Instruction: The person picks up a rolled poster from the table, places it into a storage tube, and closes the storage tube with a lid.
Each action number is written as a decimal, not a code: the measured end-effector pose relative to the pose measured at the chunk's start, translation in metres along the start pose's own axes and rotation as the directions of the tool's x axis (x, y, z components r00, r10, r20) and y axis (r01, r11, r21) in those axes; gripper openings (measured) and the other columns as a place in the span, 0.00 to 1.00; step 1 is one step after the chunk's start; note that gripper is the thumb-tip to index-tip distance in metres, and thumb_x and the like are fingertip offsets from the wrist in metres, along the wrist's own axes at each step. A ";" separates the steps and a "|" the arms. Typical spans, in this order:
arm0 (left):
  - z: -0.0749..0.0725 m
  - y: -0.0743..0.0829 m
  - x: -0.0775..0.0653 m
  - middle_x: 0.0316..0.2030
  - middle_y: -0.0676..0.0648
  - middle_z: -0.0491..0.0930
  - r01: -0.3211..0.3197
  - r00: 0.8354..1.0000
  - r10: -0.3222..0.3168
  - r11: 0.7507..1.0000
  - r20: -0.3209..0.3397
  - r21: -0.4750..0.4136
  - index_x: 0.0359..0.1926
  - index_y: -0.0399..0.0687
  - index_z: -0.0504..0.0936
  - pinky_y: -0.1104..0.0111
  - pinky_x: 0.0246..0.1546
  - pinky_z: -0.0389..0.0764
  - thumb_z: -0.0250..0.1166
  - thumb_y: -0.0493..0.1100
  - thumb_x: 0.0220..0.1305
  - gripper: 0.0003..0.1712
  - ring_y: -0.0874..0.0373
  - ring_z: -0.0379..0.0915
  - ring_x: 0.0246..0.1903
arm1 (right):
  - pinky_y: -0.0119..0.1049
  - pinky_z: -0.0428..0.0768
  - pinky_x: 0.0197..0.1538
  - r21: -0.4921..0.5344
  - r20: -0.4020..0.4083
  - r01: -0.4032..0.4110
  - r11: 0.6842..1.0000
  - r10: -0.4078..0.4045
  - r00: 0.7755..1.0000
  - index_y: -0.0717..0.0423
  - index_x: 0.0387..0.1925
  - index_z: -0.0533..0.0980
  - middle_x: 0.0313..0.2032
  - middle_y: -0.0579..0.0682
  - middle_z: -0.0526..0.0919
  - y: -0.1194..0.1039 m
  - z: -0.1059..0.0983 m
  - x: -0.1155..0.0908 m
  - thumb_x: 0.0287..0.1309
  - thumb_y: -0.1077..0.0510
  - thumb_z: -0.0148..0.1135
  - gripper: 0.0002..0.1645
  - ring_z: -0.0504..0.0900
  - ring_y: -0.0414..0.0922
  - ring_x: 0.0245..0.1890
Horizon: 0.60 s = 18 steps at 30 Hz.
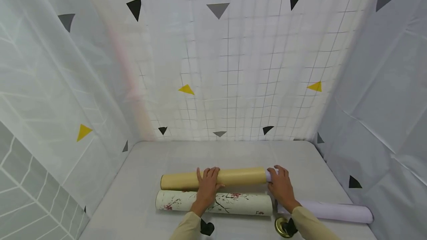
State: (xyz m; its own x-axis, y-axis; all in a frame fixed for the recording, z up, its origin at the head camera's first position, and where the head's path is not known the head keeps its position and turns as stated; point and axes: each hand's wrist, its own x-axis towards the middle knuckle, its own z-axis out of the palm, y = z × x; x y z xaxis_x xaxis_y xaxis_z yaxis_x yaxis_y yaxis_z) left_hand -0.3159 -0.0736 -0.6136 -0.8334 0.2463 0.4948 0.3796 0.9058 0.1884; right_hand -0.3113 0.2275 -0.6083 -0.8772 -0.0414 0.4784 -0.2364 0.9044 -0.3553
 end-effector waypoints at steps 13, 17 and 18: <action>-0.004 0.001 0.000 0.60 0.49 0.80 0.004 1.000 -0.004 1.000 0.014 -0.003 0.60 0.51 0.76 0.30 0.71 0.58 0.73 0.58 0.53 0.35 0.48 0.72 0.61 | 0.54 0.85 0.38 0.138 0.278 -0.164 0.977 0.120 0.953 0.70 0.66 0.65 0.64 0.74 0.70 -0.013 -0.002 0.008 0.54 0.72 0.62 0.36 0.84 0.67 0.46; -0.004 0.001 -0.001 0.59 0.49 0.80 0.001 1.000 -0.001 1.000 0.003 -0.022 0.60 0.51 0.76 0.30 0.70 0.57 0.73 0.57 0.53 0.36 0.48 0.72 0.61 | 0.55 0.85 0.45 0.173 0.301 -0.163 0.971 0.106 0.948 0.71 0.67 0.64 0.61 0.74 0.73 -0.011 0.000 0.008 0.53 0.73 0.64 0.38 0.83 0.65 0.48; -0.003 0.001 -0.001 0.59 0.48 0.80 -0.002 1.000 0.002 1.000 -0.003 -0.025 0.60 0.50 0.76 0.29 0.70 0.57 0.73 0.57 0.52 0.36 0.48 0.72 0.61 | 0.55 0.85 0.46 0.188 0.309 -0.166 0.968 0.102 0.946 0.71 0.67 0.63 0.59 0.74 0.74 -0.011 0.000 0.008 0.53 0.73 0.64 0.39 0.84 0.64 0.48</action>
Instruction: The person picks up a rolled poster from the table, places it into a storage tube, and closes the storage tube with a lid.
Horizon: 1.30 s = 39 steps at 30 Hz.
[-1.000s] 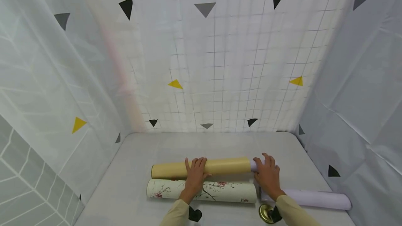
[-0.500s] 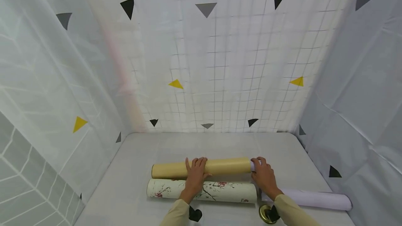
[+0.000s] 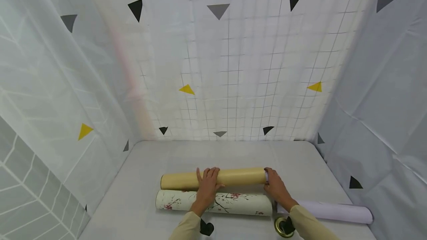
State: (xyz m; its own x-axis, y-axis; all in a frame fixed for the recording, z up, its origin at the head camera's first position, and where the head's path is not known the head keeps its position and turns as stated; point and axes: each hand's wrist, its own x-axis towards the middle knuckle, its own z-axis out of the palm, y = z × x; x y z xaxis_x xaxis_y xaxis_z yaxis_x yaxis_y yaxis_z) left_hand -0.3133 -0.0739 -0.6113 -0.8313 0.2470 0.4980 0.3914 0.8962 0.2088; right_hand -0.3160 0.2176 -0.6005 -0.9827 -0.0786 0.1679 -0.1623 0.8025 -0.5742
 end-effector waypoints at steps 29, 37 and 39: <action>-0.005 0.003 0.003 0.60 0.48 0.80 0.022 0.999 -0.023 0.999 0.028 0.033 0.61 0.50 0.76 0.29 0.71 0.58 0.73 0.57 0.54 0.36 0.47 0.72 0.61 | 0.54 0.84 0.56 0.187 0.085 0.049 0.981 -0.066 0.994 0.69 0.67 0.66 0.53 0.61 0.83 -0.005 -0.001 0.000 0.59 0.50 0.75 0.44 0.83 0.57 0.54; -0.006 0.003 0.002 0.59 0.49 0.80 0.020 1.000 -0.021 0.999 0.015 0.035 0.60 0.50 0.77 0.30 0.70 0.59 0.73 0.57 0.53 0.35 0.48 0.72 0.61 | 0.55 0.81 0.61 0.228 0.110 -0.005 0.974 -0.021 0.994 0.68 0.68 0.67 0.56 0.61 0.81 -0.006 -0.008 -0.002 0.67 0.46 0.68 0.40 0.81 0.57 0.57; -0.005 0.003 0.002 0.59 0.49 0.80 0.022 0.999 -0.023 0.999 0.024 0.035 0.60 0.50 0.76 0.30 0.71 0.59 0.73 0.57 0.54 0.35 0.48 0.72 0.61 | 0.57 0.80 0.59 0.229 0.056 0.004 0.973 -0.017 0.998 0.71 0.65 0.69 0.55 0.65 0.81 -0.006 -0.008 -0.002 0.73 0.47 0.60 0.34 0.81 0.58 0.55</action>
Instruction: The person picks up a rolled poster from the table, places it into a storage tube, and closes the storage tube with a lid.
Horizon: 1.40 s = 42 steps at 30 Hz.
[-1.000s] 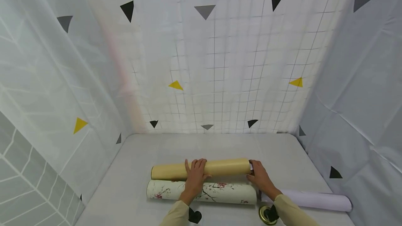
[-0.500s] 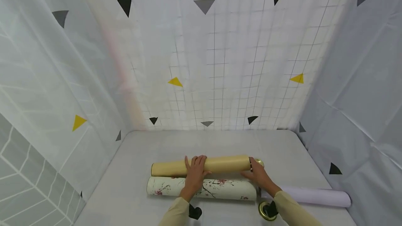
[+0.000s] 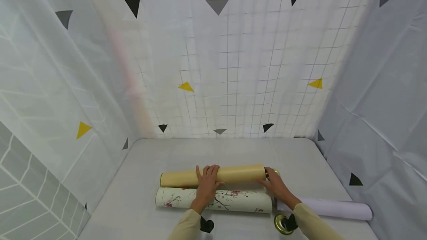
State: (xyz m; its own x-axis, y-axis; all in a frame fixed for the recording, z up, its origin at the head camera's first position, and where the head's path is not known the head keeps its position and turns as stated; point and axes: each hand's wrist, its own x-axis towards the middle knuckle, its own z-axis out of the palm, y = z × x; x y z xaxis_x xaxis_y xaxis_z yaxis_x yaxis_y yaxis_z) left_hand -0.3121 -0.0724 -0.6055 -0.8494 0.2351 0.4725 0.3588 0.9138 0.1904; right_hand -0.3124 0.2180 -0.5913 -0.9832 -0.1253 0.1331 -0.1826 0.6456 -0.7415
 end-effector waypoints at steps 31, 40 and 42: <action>0.004 -0.003 0.000 0.60 0.49 0.80 0.006 1.000 -0.006 1.000 0.014 -0.010 0.62 0.51 0.76 0.30 0.71 0.57 0.72 0.58 0.54 0.36 0.48 0.72 0.62 | 0.69 0.78 0.45 -0.463 -0.018 -0.123 0.878 0.129 0.992 0.64 0.49 0.79 0.58 0.68 0.77 0.014 -0.003 -0.006 0.58 0.61 0.61 0.17 0.78 0.66 0.57; 0.003 -0.003 -0.001 0.60 0.50 0.80 0.002 1.000 -0.002 1.000 0.018 -0.012 0.62 0.52 0.76 0.30 0.71 0.58 0.72 0.59 0.54 0.36 0.49 0.72 0.62 | 0.67 0.77 0.44 -0.457 -0.107 -0.098 0.884 0.054 0.993 0.62 0.48 0.79 0.58 0.69 0.76 0.020 -0.003 -0.010 0.55 0.63 0.67 0.17 0.77 0.69 0.54; 0.003 -0.003 -0.001 0.60 0.50 0.80 -0.001 1.000 0.001 1.000 0.021 -0.008 0.62 0.52 0.76 0.30 0.71 0.58 0.72 0.59 0.54 0.36 0.49 0.72 0.62 | 0.69 0.77 0.46 -0.461 -0.136 -0.093 0.883 0.033 0.990 0.63 0.51 0.78 0.59 0.70 0.75 0.022 -0.002 -0.010 0.55 0.63 0.68 0.21 0.75 0.71 0.56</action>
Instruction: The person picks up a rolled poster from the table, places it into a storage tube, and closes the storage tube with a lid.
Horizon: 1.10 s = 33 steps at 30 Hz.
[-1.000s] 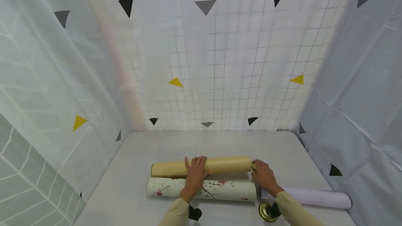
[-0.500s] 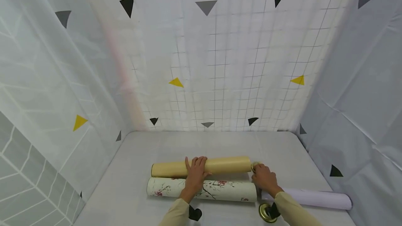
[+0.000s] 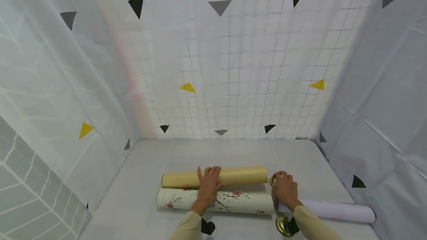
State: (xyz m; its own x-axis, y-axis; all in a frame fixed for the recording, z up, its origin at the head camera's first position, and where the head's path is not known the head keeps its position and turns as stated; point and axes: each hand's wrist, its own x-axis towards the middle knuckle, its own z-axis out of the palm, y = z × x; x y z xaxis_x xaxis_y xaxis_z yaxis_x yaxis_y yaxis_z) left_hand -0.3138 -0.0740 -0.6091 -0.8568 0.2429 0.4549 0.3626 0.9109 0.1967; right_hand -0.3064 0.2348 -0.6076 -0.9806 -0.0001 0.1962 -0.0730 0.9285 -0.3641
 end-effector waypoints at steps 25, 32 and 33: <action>-0.001 0.001 0.001 0.60 0.50 0.79 0.011 1.000 -0.011 1.000 0.022 0.004 0.61 0.52 0.75 0.30 0.71 0.58 0.70 0.59 0.55 0.35 0.49 0.71 0.62 | 0.45 0.78 0.25 0.097 0.026 0.080 0.992 -0.083 0.996 0.67 0.61 0.74 0.55 0.70 0.68 0.009 0.004 0.003 0.46 0.71 0.73 0.36 0.79 0.61 0.39; 0.000 0.000 0.001 0.60 0.50 0.79 -0.008 1.000 0.008 1.000 -0.011 0.004 0.61 0.52 0.76 0.30 0.71 0.58 0.72 0.59 0.54 0.35 0.49 0.72 0.61 | 0.56 0.84 0.44 0.139 0.026 0.149 0.979 -0.154 0.988 0.69 0.55 0.72 0.49 0.69 0.75 0.006 0.007 0.007 0.42 0.75 0.74 0.34 0.81 0.63 0.45; 0.000 0.001 0.000 0.60 0.50 0.80 -0.009 1.000 0.009 1.000 -0.013 0.001 0.61 0.52 0.76 0.30 0.71 0.58 0.72 0.58 0.54 0.35 0.49 0.72 0.61 | 0.56 0.84 0.45 0.143 0.044 0.145 0.979 -0.152 0.987 0.69 0.55 0.72 0.48 0.68 0.76 0.005 0.007 0.007 0.43 0.75 0.73 0.34 0.81 0.62 0.45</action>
State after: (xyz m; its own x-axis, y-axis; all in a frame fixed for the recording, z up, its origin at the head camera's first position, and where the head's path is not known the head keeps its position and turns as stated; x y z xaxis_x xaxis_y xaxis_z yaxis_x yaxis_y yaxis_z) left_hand -0.3138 -0.0733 -0.6086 -0.8489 0.2463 0.4678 0.3697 0.9091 0.1922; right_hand -0.3150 0.2369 -0.6147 -0.9650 -0.1578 0.2095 -0.2394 0.8560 -0.4583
